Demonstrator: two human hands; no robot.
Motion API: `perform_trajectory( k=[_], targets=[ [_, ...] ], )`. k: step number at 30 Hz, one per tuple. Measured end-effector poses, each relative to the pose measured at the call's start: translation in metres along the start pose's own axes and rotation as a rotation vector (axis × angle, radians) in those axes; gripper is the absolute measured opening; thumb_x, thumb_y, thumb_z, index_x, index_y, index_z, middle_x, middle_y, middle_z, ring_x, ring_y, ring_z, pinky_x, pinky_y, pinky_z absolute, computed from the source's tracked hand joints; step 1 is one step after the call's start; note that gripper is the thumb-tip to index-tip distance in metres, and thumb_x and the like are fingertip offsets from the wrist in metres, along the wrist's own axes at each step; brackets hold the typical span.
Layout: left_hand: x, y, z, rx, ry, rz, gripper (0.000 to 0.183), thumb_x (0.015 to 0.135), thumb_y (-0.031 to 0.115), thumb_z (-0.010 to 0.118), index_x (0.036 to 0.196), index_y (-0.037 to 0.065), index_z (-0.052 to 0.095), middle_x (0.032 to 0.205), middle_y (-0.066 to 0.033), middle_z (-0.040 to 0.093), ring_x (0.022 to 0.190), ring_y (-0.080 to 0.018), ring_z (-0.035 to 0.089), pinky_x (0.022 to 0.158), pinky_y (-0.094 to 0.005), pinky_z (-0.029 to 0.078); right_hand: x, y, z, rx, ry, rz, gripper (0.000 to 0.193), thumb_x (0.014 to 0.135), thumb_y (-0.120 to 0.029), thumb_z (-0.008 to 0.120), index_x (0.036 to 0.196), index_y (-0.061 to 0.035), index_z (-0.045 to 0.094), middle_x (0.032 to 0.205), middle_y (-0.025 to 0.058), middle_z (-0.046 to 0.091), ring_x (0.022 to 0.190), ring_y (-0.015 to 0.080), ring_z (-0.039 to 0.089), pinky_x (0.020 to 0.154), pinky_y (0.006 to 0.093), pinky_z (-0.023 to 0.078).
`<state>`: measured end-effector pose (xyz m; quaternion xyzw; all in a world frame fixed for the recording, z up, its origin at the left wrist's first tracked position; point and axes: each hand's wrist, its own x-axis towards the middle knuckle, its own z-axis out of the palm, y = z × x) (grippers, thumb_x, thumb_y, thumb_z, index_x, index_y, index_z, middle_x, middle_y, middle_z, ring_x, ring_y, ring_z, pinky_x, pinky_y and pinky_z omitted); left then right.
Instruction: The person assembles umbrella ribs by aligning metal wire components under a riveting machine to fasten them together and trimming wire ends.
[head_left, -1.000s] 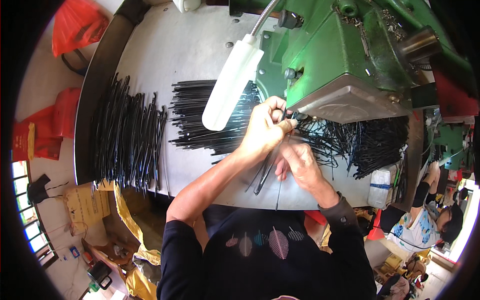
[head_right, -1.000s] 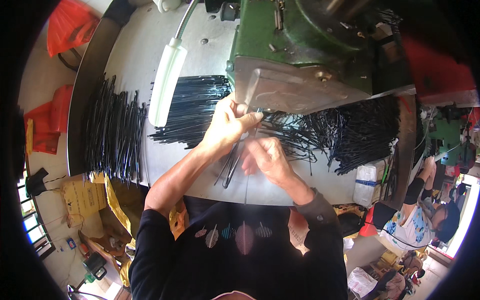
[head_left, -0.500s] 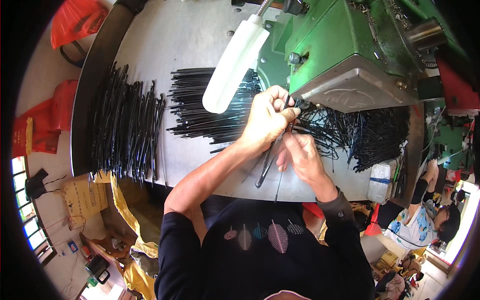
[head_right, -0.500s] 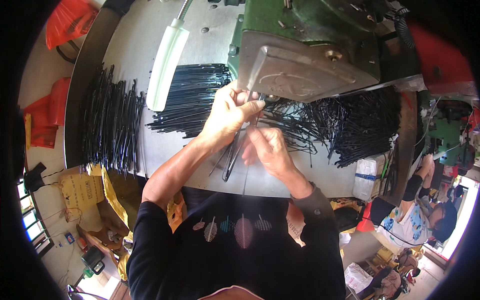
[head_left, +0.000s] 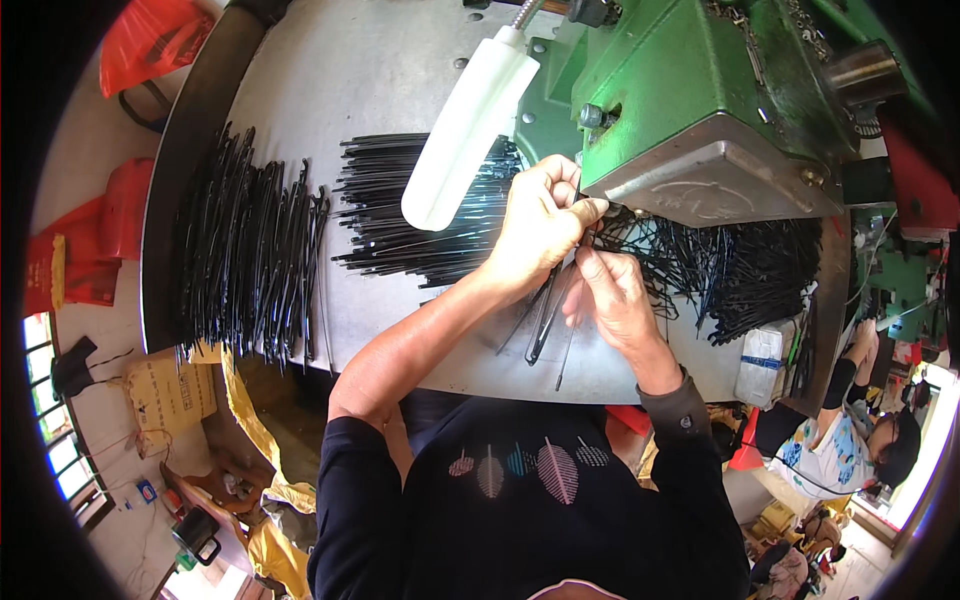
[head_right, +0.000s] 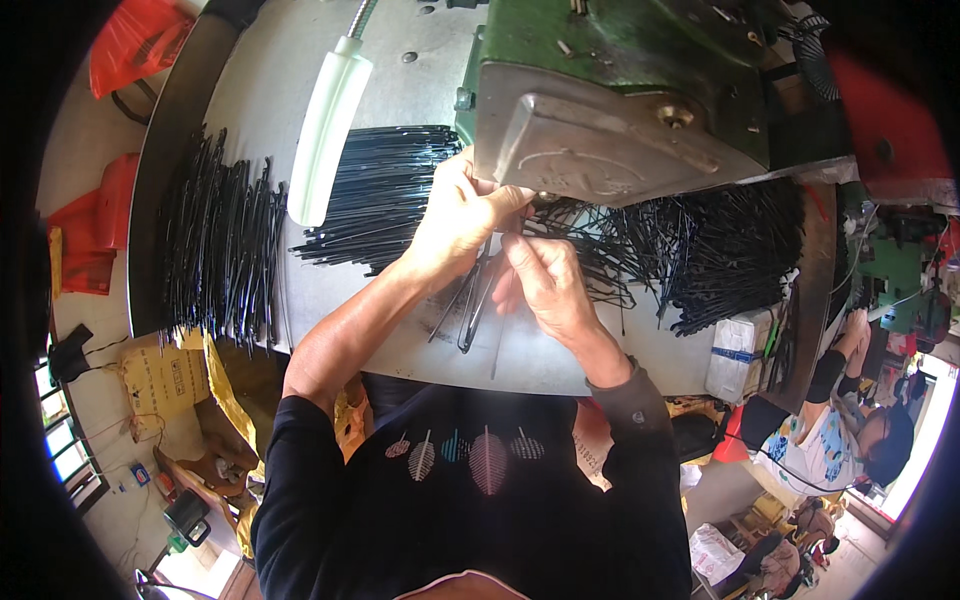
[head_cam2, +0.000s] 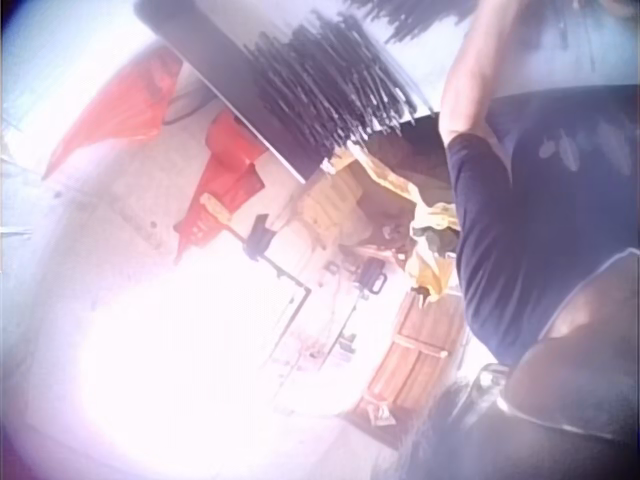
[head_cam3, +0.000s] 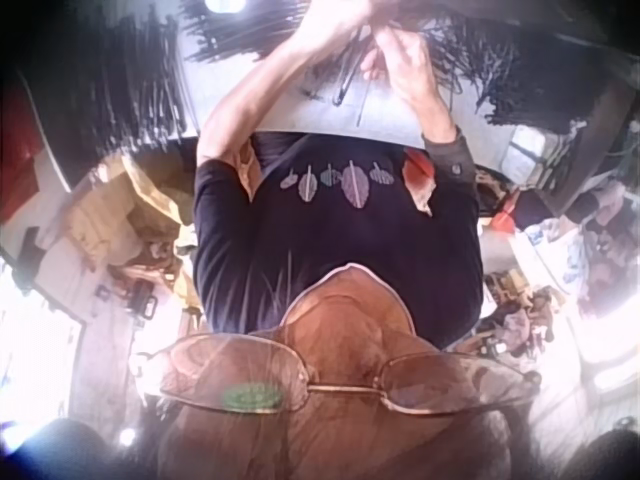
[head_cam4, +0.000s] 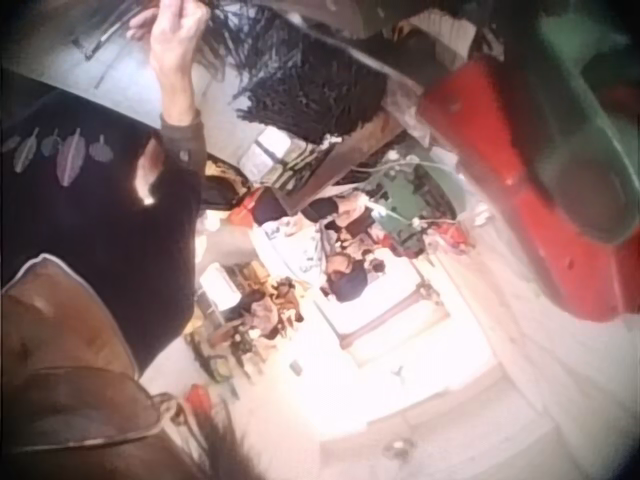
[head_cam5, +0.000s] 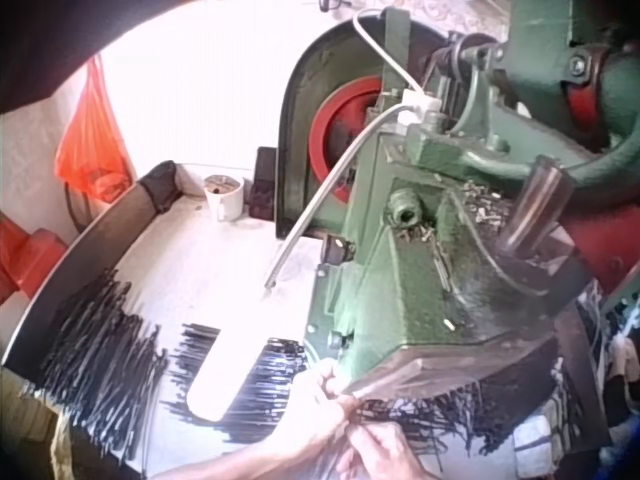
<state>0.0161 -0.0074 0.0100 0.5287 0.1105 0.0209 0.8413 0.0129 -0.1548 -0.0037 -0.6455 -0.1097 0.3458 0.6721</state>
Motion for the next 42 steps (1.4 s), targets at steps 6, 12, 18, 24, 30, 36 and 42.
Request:
perform_trajectory(
  k=[6,12,18,24,30,36,42],
  targets=[
    [0.0,-0.002,0.0,-0.124,0.028,-0.006,0.011,0.079,-0.002,0.062,0.084,-0.001,0.051,0.064,-0.0036,0.057,0.055,-0.0079,0.052,0.049,-0.0218,0.041,-0.004,-0.009,0.003,0.28,-0.053,0.136,0.04,0.098,-0.031,0.048,0.074,-0.0004,0.058,0.055,0.0077,0.059,0.043,0.014,0.055,0.042,0.0248,0.045],
    [-0.005,0.004,0.0,-0.057,0.018,-0.12,0.01,0.078,0.005,0.062,0.085,-0.002,0.061,0.07,-0.0053,0.061,0.061,-0.012,0.057,0.059,-0.025,0.046,-0.005,-0.006,0.012,0.419,0.046,0.183,0.039,0.097,-0.036,0.048,0.076,-0.0034,0.055,0.058,0.0067,0.057,0.048,0.0136,0.055,0.043,0.0264,0.045],
    [-0.003,0.008,-0.001,0.002,-0.045,-0.118,0.013,0.081,0.012,0.061,0.081,-0.001,0.062,0.065,-0.0054,0.06,0.058,-0.0118,0.056,0.057,-0.0252,0.044,-0.002,0.003,0.011,0.271,0.003,0.069,0.042,0.097,-0.038,0.047,0.076,-0.0026,0.056,0.059,0.009,0.059,0.048,0.0147,0.058,0.045,0.0262,0.046],
    [-0.035,0.041,-0.074,0.235,0.121,-0.016,0.018,0.083,0.018,0.066,0.09,0.005,0.055,0.065,-0.0046,0.06,0.057,-0.0115,0.058,0.052,-0.0237,0.046,-0.011,-0.014,-0.031,-0.603,0.227,-0.368,0.013,0.081,-0.003,0.065,0.094,0.0013,0.066,0.074,0.008,0.066,0.058,0.0119,0.061,0.054,0.0243,0.05],
    [-0.083,0.09,-0.173,1.623,0.595,0.253,0.029,0.074,0.011,0.073,0.101,0.006,0.062,0.082,-0.0089,0.065,0.075,-0.0233,0.061,0.066,-0.0363,0.047,0.001,-0.017,-0.031,-1.088,0.105,-0.635,0.02,0.075,-0.004,0.068,0.094,-0.0028,0.065,0.082,0.0091,0.06,0.059,0.0221,0.061,0.052,0.0302,0.05],
    [-0.115,0.032,-0.105,1.351,0.195,0.465,0.024,0.065,0.002,0.077,0.085,0.001,0.064,0.083,-0.0114,0.064,0.078,-0.03,0.058,0.071,-0.0395,0.046,0.016,-0.018,-0.021,-1.394,-0.002,-0.636,0.009,0.073,-0.003,0.062,0.075,-0.0046,0.053,0.071,0.0077,0.049,0.058,0.0236,0.058,0.053,0.0376,0.047],
    [-0.112,-0.005,-0.062,1.355,0.128,0.411,0.015,0.068,0.003,0.073,0.078,0.003,0.063,0.077,-0.0095,0.059,0.074,-0.0274,0.053,0.068,-0.0392,0.041,0.006,-0.017,-0.03,-1.293,0.126,-0.646,0.008,0.077,-0.007,0.064,0.083,-0.007,0.059,0.075,0.0066,0.054,0.061,0.0245,0.059,0.052,0.0356,0.045]
  ],
)
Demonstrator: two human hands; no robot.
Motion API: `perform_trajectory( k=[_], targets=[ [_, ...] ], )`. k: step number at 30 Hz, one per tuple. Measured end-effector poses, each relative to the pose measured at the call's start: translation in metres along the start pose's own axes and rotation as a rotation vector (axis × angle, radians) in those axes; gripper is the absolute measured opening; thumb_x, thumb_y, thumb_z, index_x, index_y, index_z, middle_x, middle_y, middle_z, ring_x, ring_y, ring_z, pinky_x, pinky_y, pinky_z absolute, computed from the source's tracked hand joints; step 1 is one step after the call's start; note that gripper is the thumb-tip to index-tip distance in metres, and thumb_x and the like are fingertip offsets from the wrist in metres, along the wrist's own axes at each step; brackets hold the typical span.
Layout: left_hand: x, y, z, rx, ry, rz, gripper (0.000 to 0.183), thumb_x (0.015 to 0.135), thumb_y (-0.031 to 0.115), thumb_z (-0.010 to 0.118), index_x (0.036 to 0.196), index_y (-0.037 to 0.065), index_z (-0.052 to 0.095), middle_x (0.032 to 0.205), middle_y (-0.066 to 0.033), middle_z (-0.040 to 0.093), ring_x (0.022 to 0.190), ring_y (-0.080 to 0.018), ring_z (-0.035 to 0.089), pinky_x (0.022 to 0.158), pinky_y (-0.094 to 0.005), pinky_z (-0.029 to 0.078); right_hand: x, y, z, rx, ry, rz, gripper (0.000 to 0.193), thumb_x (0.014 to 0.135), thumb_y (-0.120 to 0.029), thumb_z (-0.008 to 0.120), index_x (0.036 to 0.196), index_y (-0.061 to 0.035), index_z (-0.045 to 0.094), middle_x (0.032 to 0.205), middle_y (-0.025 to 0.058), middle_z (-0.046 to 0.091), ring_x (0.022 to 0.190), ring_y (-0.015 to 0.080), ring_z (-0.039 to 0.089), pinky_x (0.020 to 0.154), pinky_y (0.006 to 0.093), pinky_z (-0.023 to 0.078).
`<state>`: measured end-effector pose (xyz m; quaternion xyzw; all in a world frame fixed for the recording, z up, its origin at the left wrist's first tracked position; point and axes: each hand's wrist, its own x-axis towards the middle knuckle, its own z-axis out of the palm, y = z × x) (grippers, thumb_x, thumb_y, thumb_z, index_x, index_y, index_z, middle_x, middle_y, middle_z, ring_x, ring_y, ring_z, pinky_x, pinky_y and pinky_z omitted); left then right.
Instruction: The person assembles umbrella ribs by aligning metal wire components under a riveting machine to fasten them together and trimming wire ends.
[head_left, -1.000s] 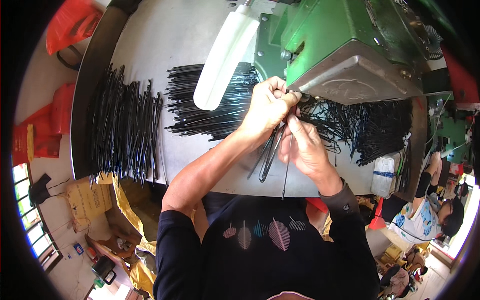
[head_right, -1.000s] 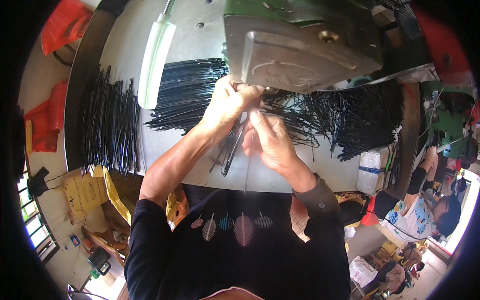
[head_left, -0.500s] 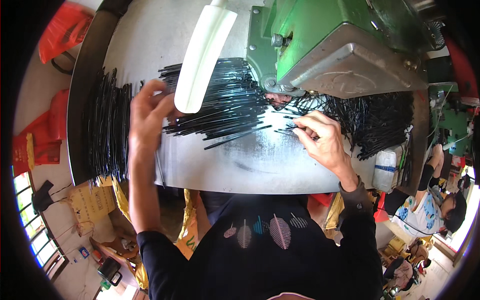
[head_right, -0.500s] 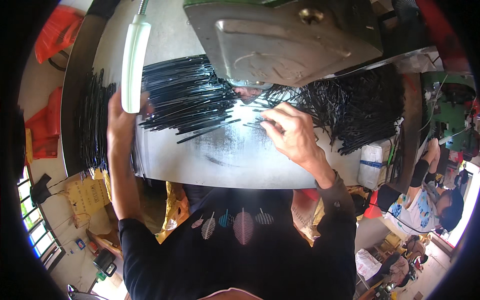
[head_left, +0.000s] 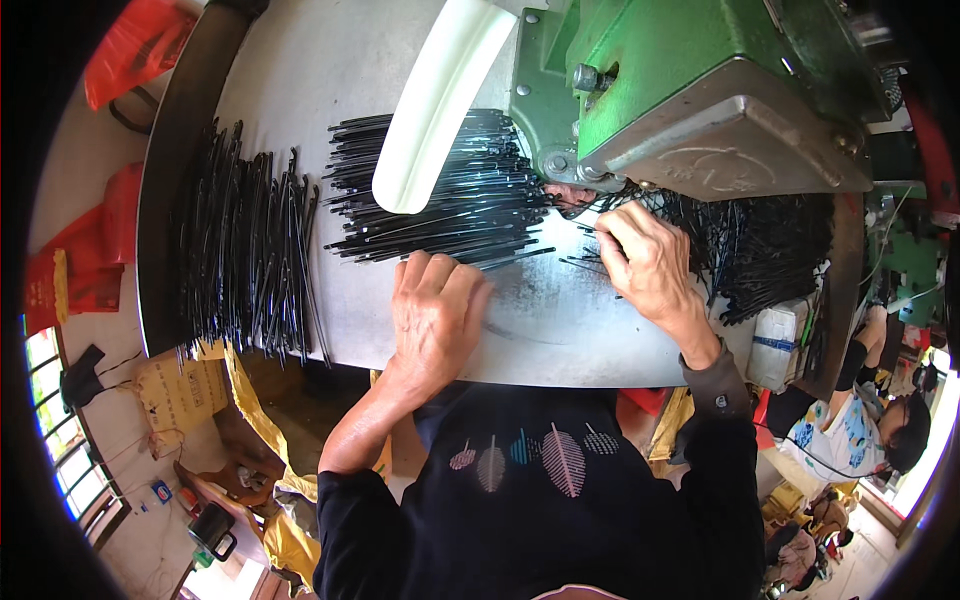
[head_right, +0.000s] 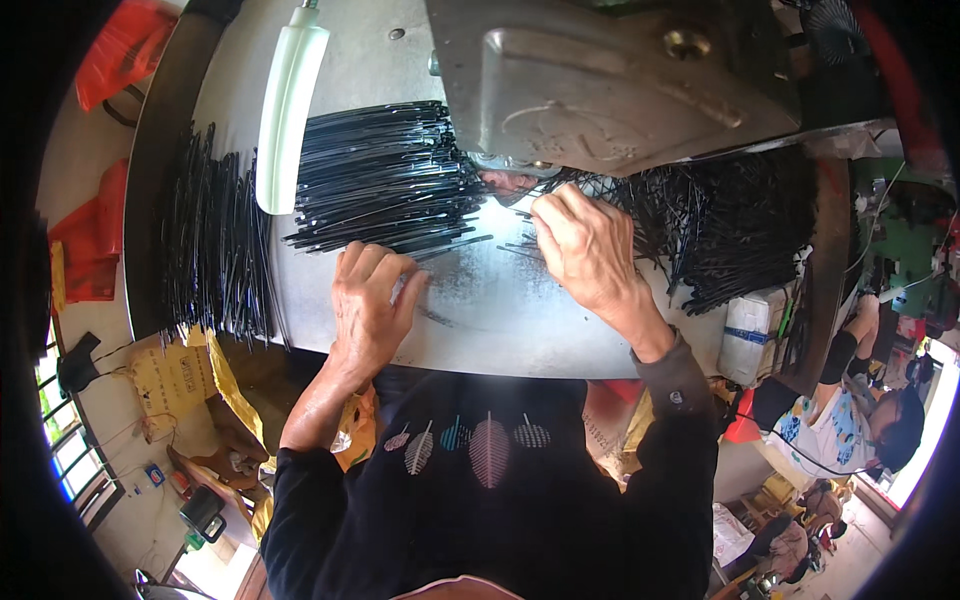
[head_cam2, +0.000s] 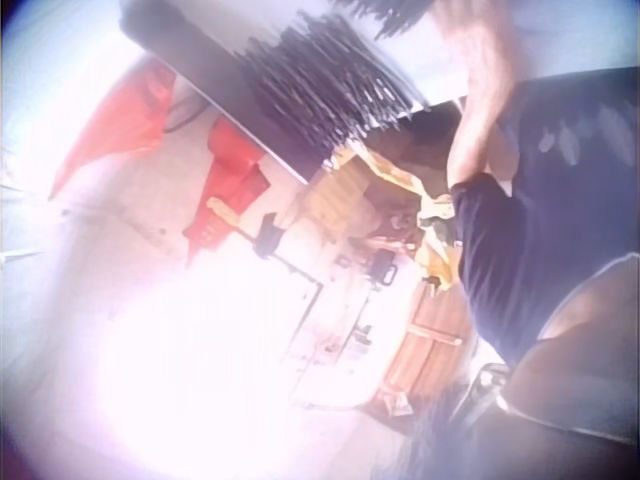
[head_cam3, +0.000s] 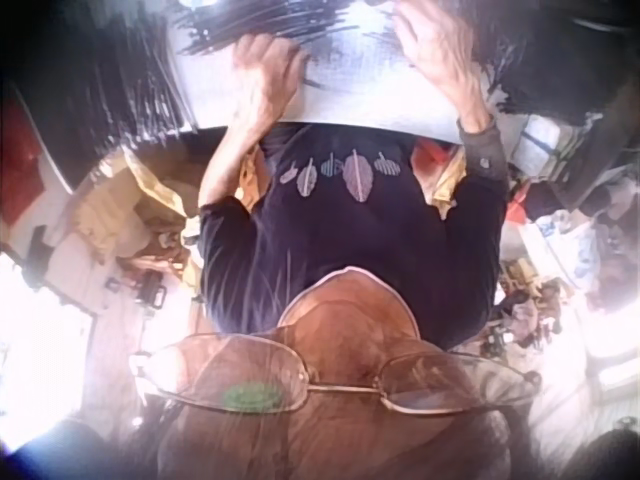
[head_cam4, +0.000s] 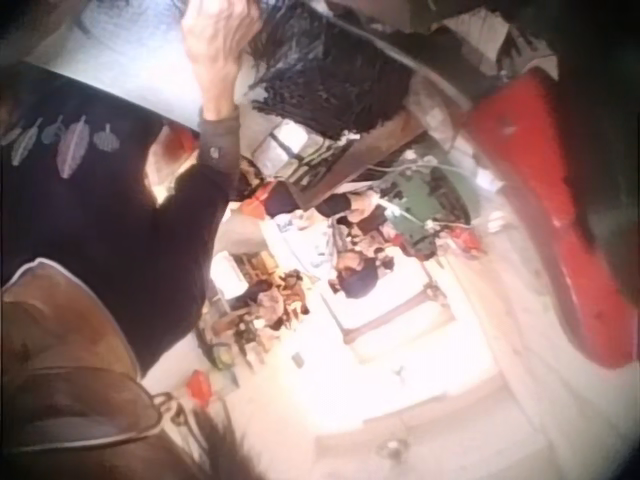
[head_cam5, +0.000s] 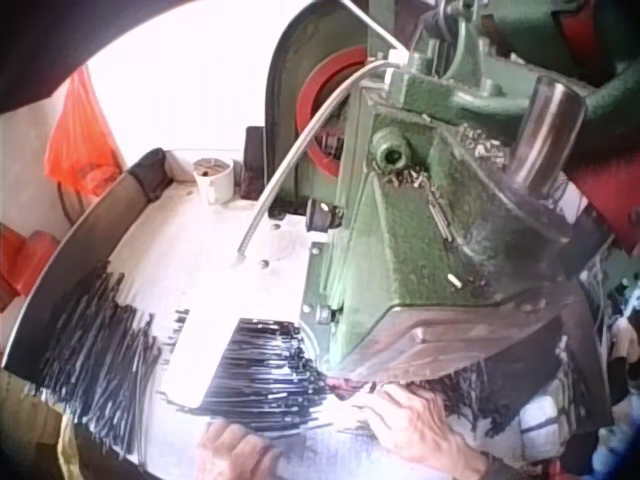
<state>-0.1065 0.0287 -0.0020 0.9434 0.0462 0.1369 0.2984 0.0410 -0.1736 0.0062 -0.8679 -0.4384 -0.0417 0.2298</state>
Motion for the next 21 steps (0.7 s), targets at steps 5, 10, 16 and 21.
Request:
perform_trajectory(
  k=[5,10,16,21],
  targets=[
    [-0.009,-0.002,0.005,0.037,-0.017,0.021,0.015,0.067,0.004,0.074,0.078,0.005,0.063,0.078,-0.0066,0.055,0.076,-0.0261,0.05,0.069,-0.0381,0.039,-0.003,0.002,-0.005,0.14,0.012,0.018,0.012,0.073,0.002,0.069,0.084,-0.0016,0.067,0.077,0.0091,0.064,0.065,0.0239,0.064,0.057,0.0318,0.049],
    [-0.013,-0.006,0.008,-0.078,0.007,0.066,0.018,0.067,0.004,0.074,0.081,0.004,0.063,0.076,-0.0065,0.053,0.074,-0.0261,0.049,0.067,-0.0379,0.038,-0.003,0.003,-0.003,0.238,0.044,0.031,0.017,0.073,0.004,0.069,0.089,0.0005,0.067,0.077,0.0109,0.064,0.064,0.0228,0.063,0.056,0.0306,0.048],
    [-0.015,0.0,0.018,0.075,0.079,0.018,0.02,0.068,0.002,0.071,0.084,0.005,0.06,0.077,-0.0077,0.052,0.074,-0.0274,0.048,0.068,-0.039,0.037,-0.001,-0.005,-0.002,0.217,0.092,0.012,0.014,0.074,-0.001,0.069,0.088,-0.0033,0.066,0.077,0.0078,0.061,0.063,0.0232,0.062,0.053,0.0322,0.048],
    [-0.015,0.007,0.017,0.116,0.077,0.023,0.02,0.069,-0.001,0.067,0.085,0.005,0.057,0.08,-0.0082,0.053,0.075,-0.0278,0.048,0.07,-0.0392,0.036,-0.013,-0.034,-0.016,0.339,0.047,-0.09,0.006,0.076,-0.001,0.066,0.08,-0.0038,0.062,0.074,0.0083,0.056,0.062,0.0241,0.06,0.051,0.0335,0.046]
  ],
)
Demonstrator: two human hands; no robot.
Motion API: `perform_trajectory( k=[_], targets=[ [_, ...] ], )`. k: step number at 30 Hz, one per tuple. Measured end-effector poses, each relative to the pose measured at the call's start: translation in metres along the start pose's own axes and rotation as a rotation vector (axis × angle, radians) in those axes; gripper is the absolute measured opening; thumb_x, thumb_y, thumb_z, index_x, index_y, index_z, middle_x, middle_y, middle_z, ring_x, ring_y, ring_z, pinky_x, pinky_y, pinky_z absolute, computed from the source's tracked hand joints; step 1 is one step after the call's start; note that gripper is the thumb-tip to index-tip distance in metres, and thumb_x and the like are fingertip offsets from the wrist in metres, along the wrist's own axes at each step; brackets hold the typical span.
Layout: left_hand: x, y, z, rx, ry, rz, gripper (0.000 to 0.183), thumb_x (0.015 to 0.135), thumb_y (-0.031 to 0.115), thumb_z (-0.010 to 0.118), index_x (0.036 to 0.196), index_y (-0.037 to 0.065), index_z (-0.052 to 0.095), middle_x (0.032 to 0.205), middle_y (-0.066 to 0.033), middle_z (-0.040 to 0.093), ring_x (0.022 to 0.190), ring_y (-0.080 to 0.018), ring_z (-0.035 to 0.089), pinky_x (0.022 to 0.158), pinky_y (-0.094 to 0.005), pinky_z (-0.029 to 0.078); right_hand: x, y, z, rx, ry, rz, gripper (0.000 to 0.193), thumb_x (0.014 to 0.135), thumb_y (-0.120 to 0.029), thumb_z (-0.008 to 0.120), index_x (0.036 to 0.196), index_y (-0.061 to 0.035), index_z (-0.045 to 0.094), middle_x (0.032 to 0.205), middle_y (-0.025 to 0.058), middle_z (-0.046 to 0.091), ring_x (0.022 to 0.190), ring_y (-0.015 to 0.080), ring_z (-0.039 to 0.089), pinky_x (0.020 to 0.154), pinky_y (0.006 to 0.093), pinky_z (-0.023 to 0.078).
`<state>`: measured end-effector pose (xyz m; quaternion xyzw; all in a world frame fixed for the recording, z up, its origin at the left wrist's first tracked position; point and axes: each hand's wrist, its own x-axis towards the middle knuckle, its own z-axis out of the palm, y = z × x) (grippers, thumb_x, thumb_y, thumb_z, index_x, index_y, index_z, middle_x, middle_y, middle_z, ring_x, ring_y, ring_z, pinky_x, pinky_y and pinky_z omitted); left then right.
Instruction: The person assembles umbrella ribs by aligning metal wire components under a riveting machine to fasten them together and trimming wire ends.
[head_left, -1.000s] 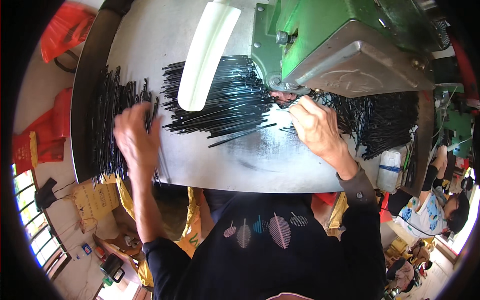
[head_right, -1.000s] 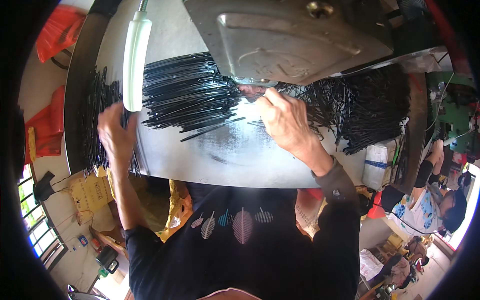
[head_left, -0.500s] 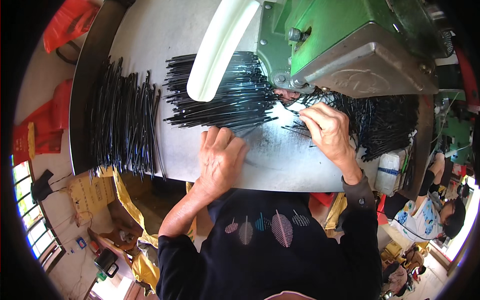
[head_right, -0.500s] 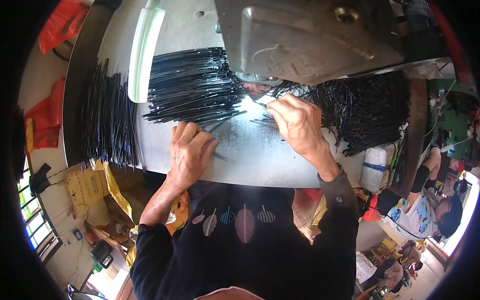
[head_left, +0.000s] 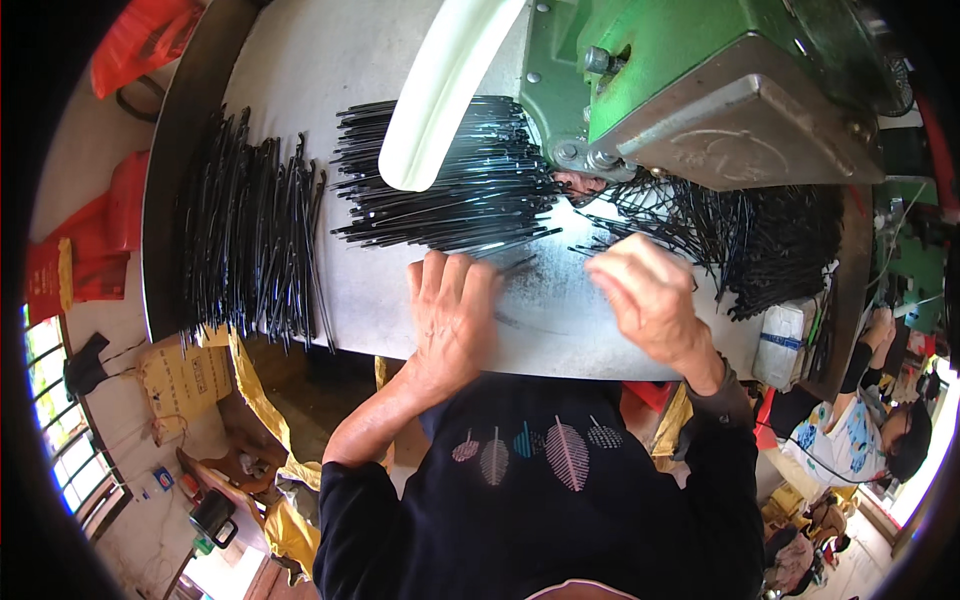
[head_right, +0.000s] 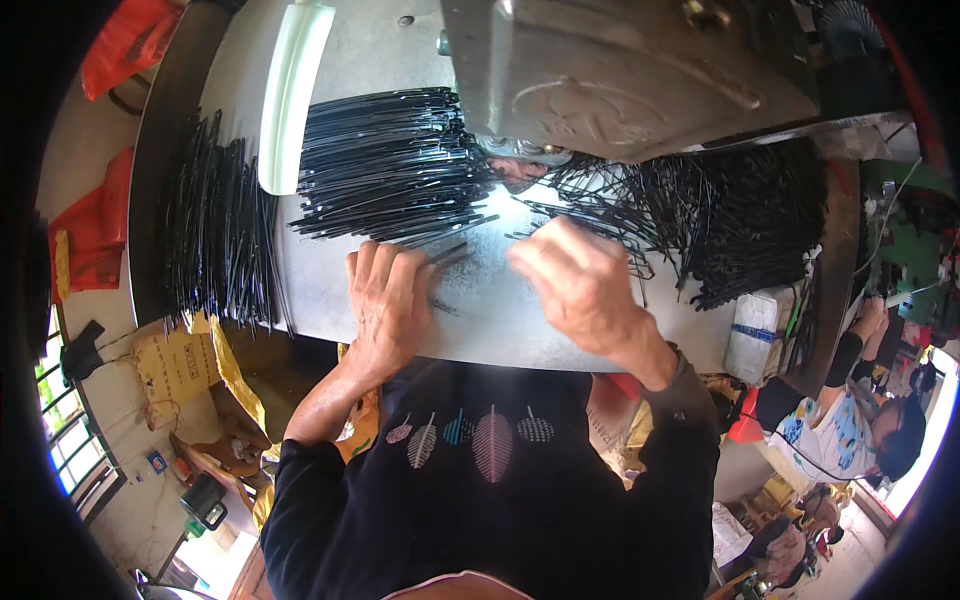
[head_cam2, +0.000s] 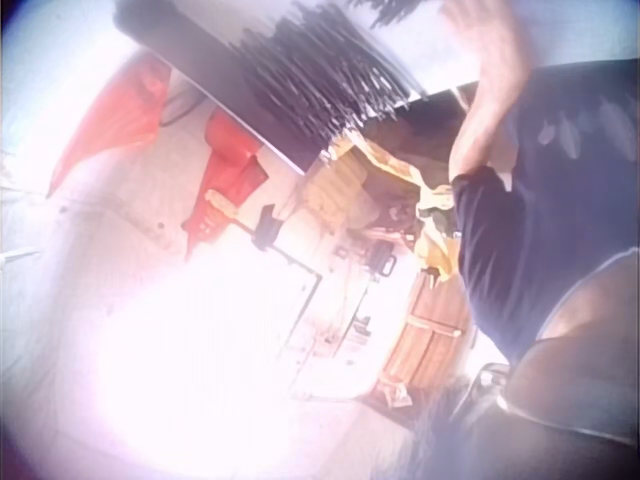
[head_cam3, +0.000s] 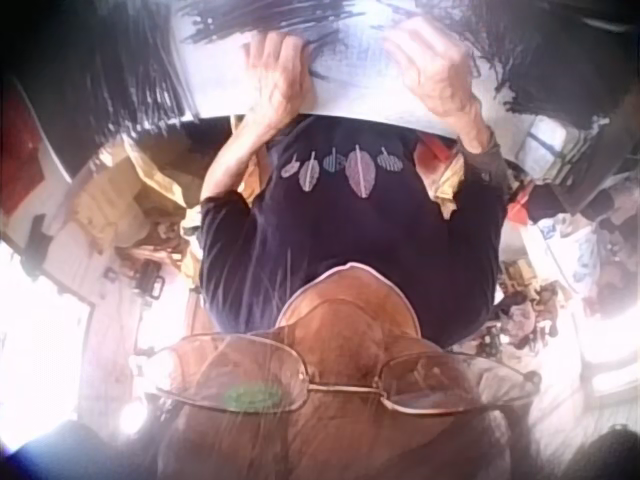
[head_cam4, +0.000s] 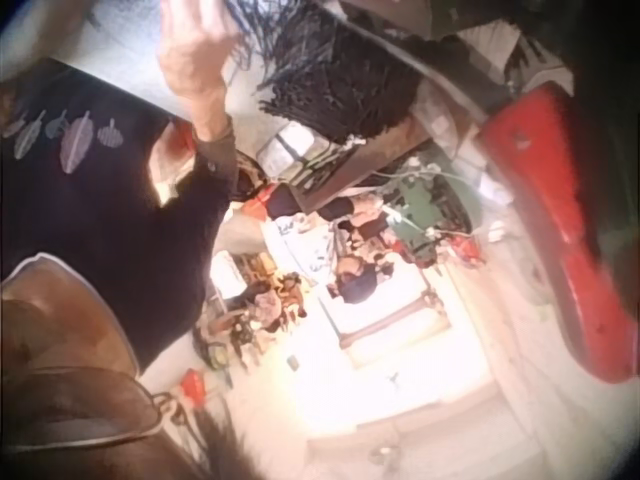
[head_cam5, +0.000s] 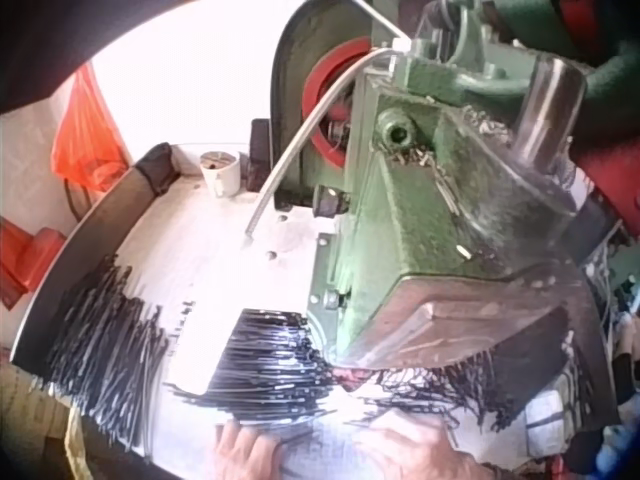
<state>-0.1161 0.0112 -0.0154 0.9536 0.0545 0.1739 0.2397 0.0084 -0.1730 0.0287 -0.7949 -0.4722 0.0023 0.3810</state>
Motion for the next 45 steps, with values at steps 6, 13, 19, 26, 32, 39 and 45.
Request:
perform_trajectory(
  k=[6,13,19,26,32,39,45],
  targets=[
    [0.005,0.01,-0.012,-0.014,-0.04,0.124,0.026,0.07,-0.001,0.066,0.096,0.004,0.061,0.091,-0.009,0.055,0.084,-0.0277,0.05,0.075,-0.0407,0.037,-0.02,0.024,0.008,-0.32,-0.155,0.13,0.006,0.079,-0.004,0.064,0.084,-0.0042,0.061,0.073,0.0093,0.054,0.061,0.0284,0.059,0.053,0.0366,0.045],
    [-0.007,0.003,-0.022,0.04,0.088,0.055,0.034,0.07,0.004,0.071,0.102,0.006,0.062,0.105,-0.0116,0.055,0.093,-0.031,0.05,0.08,-0.0422,0.039,-0.024,0.014,-0.018,-0.217,0.274,0.01,0.011,0.08,-0.001,0.065,0.09,-0.0035,0.061,0.077,0.0082,0.061,0.063,0.0228,0.062,0.054,0.0308,0.048],
    [-0.013,0.0,-0.019,0.0,0.018,0.043,0.03,0.069,0.002,0.071,0.097,0.006,0.063,0.095,-0.0087,0.058,0.089,-0.0284,0.051,0.076,-0.0412,0.039,-0.053,0.004,0.005,-0.05,0.292,-0.208,0.014,0.082,-0.006,0.064,0.094,-0.0027,0.059,0.082,0.0096,0.061,0.062,0.0237,0.061,0.054,0.0318,0.05],
    [0.0,0.008,0.007,-0.006,-0.048,0.132,0.031,0.064,0.007,0.064,0.095,0.006,0.06,0.09,-0.0103,0.05,0.086,-0.0301,0.047,0.074,-0.043,0.038,-0.061,0.006,0.031,0.061,0.232,-0.088,0.019,0.077,0.001,0.067,0.095,-0.0022,0.059,0.081,0.0095,0.061,0.067,0.0242,0.061,0.056,0.0311,0.049],
    [0.013,0.02,-0.014,-1.053,-0.065,-0.428,0.021,0.091,0.002,0.054,0.112,-0.001,0.052,0.089,-0.0105,0.066,0.08,-0.0135,0.063,0.073,-0.0225,0.046,-0.045,0.001,0.039,0.094,0.118,0.044,0.017,0.074,0.004,0.066,0.09,-0.003,0.063,0.076,0.0099,0.059,0.064,0.0276,0.059,0.053,0.0355,0.046],
    [0.051,-0.002,0.0,-2.018,-0.134,-0.677,0.024,0.094,0.01,0.053,0.117,0.002,0.051,0.09,-0.0111,0.061,0.086,-0.0205,0.061,0.076,-0.0375,0.051,-0.029,-0.017,0.043,0.246,0.041,0.179,0.018,0.075,0.001,0.066,0.092,-0.0008,0.063,0.068,0.0126,0.059,0.058,0.0295,0.059,0.052,0.036,0.045],
    [0.062,0.004,-0.001,-1.928,-0.015,-0.814,0.01,0.095,0.013,0.051,0.098,0.003,0.052,0.094,-0.0135,0.06,0.087,-0.0238,0.062,0.085,-0.0466,0.053,-0.022,-0.03,0.034,0.275,0.058,0.248,0.021,0.075,0.001,0.067,0.096,-0.0003,0.062,0.075,0.0132,0.064,0.062,0.0272,0.064,0.052,0.0326,0.048]
  ],
)
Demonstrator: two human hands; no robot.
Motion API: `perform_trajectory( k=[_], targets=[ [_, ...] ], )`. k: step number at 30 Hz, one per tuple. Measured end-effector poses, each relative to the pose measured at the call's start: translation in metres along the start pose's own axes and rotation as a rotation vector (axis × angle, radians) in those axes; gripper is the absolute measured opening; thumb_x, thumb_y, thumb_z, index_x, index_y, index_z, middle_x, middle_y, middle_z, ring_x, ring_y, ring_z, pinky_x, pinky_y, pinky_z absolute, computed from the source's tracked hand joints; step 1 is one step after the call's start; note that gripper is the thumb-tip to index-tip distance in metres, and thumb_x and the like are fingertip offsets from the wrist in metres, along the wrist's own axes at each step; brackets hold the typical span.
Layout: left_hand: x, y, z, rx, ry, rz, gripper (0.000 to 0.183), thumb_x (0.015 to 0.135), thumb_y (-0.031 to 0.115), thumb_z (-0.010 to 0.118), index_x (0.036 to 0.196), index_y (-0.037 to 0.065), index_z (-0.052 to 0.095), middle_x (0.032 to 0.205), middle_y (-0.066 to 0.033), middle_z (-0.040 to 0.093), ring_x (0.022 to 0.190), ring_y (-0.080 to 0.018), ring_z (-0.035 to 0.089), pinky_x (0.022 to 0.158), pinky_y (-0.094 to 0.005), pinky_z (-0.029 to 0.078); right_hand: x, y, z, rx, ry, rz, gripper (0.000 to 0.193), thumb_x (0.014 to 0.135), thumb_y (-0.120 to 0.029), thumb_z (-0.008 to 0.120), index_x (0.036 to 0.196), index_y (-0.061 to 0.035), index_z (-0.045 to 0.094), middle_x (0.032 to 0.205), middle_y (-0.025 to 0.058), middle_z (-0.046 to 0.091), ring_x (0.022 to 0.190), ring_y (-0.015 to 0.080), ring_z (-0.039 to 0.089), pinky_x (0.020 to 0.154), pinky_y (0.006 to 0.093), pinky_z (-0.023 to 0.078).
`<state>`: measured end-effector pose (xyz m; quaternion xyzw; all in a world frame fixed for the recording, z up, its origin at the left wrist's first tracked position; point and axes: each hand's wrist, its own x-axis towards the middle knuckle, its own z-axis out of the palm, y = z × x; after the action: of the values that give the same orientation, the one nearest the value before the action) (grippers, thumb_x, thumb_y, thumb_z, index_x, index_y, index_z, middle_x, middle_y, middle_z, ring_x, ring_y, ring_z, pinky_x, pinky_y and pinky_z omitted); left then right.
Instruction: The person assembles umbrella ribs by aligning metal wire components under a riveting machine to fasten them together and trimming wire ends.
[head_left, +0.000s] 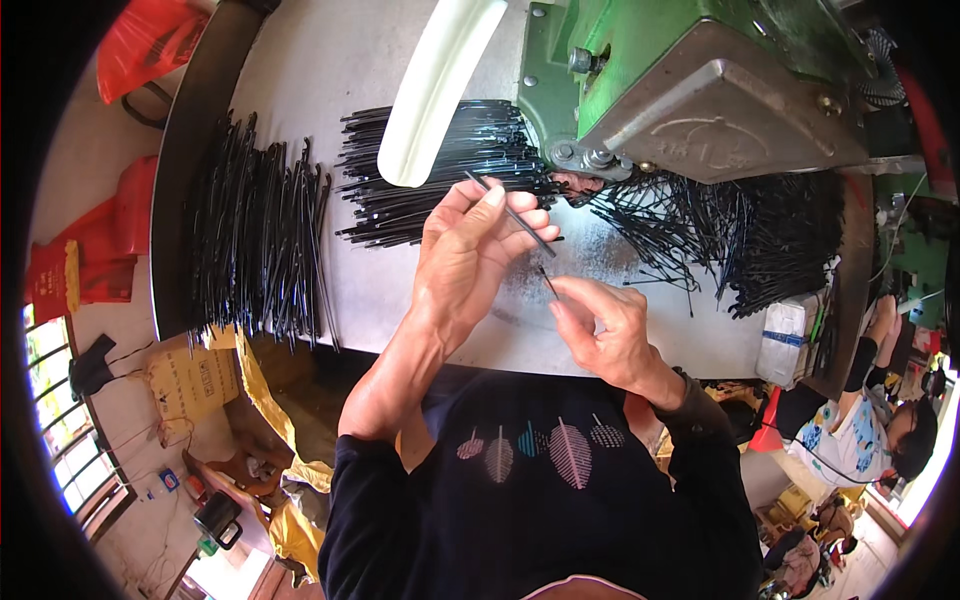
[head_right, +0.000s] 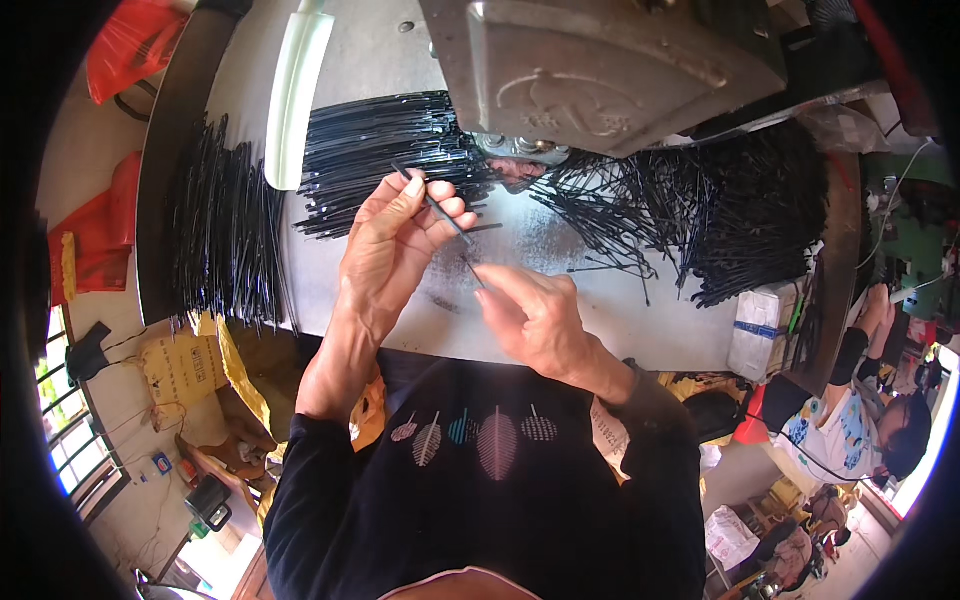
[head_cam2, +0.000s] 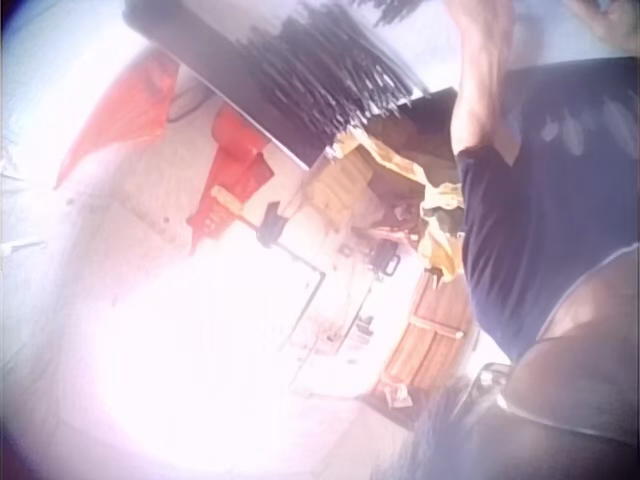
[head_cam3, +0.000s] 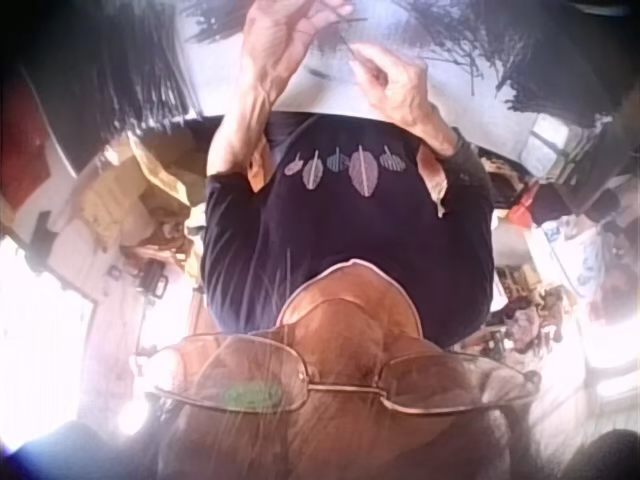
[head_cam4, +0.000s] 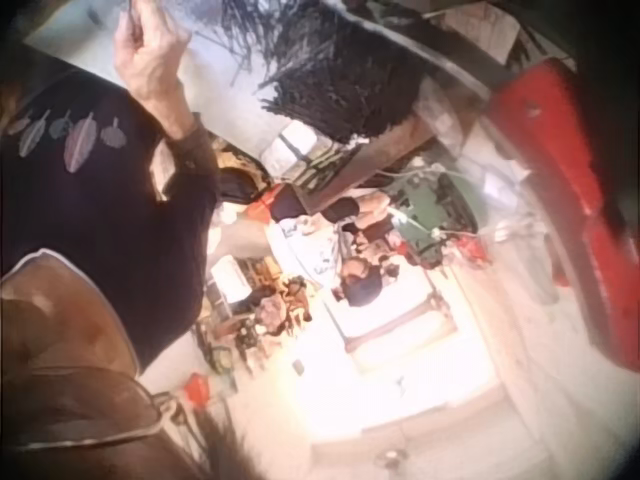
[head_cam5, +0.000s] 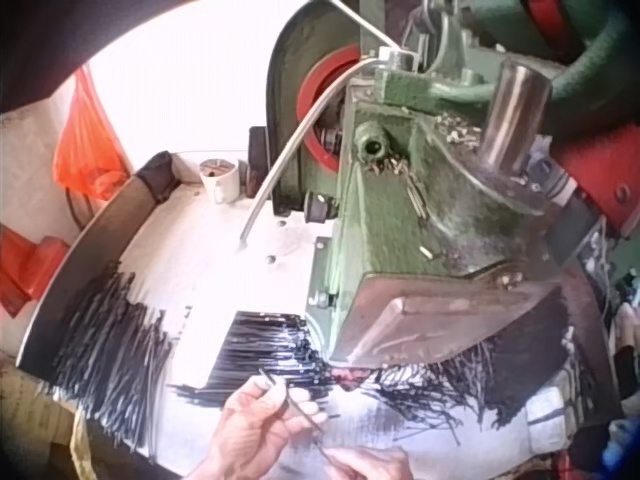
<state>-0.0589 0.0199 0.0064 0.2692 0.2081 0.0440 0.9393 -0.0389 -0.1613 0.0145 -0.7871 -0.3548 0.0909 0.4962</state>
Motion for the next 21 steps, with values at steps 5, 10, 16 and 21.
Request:
perform_trajectory(
  k=[5,10,16,21],
  targets=[
    [0.0027,-0.0005,-0.0035,-0.052,0.046,0.007,0.007,0.091,0.006,0.055,0.092,0.004,0.049,0.092,-0.0175,0.061,0.084,-0.03,0.063,0.08,-0.0489,0.054,-0.0006,0.0031,-0.0026,-0.01,0.052,-0.022,0.023,0.074,0.0,0.067,0.097,-0.0007,0.062,0.078,0.0126,0.066,0.061,0.0248,0.065,0.052,0.0304,0.049],
    [0.0019,-0.0017,-0.0023,-0.041,0.055,0.005,0.006,0.092,0.006,0.054,0.092,0.004,0.048,0.094,-0.0188,0.061,0.086,-0.0316,0.064,0.081,-0.0487,0.055,0.0037,0.0048,0.0011,0.034,0.158,-0.05,0.019,0.077,0.001,0.065,0.096,-0.0015,0.063,0.054,-0.0005,0.056,0.041,0.0064,0.049,0.041,0.0217,0.036],
    [0.0009,-0.0019,-0.003,-0.028,0.0,-0.003,0.01,0.094,0.009,0.051,0.1,0.001,0.049,0.1,-0.0187,0.06,0.094,-0.0286,0.062,0.087,-0.0453,0.052,0.0016,0.002,-0.0012,0.022,0.084,0.027,0.022,0.076,-0.001,0.067,0.097,-0.0014,0.062,0.074,0.0101,0.066,0.051,0.0173,0.061,0.047,0.0264,0.046],
    [0.0014,-0.0024,-0.005,-0.061,-0.016,0.01,0.01,0.094,0.007,0.051,0.101,0.001,0.049,0.103,-0.02,0.059,0.095,-0.0298,0.061,0.089,-0.046,0.052,0.0007,0.004,0.0014,0.042,0.1,0.041,0.021,0.076,-0.001,0.068,0.096,-0.0018,0.062,0.072,0.0092,0.065,0.048,0.0155,0.059,0.045,0.026,0.044]
  ],
)
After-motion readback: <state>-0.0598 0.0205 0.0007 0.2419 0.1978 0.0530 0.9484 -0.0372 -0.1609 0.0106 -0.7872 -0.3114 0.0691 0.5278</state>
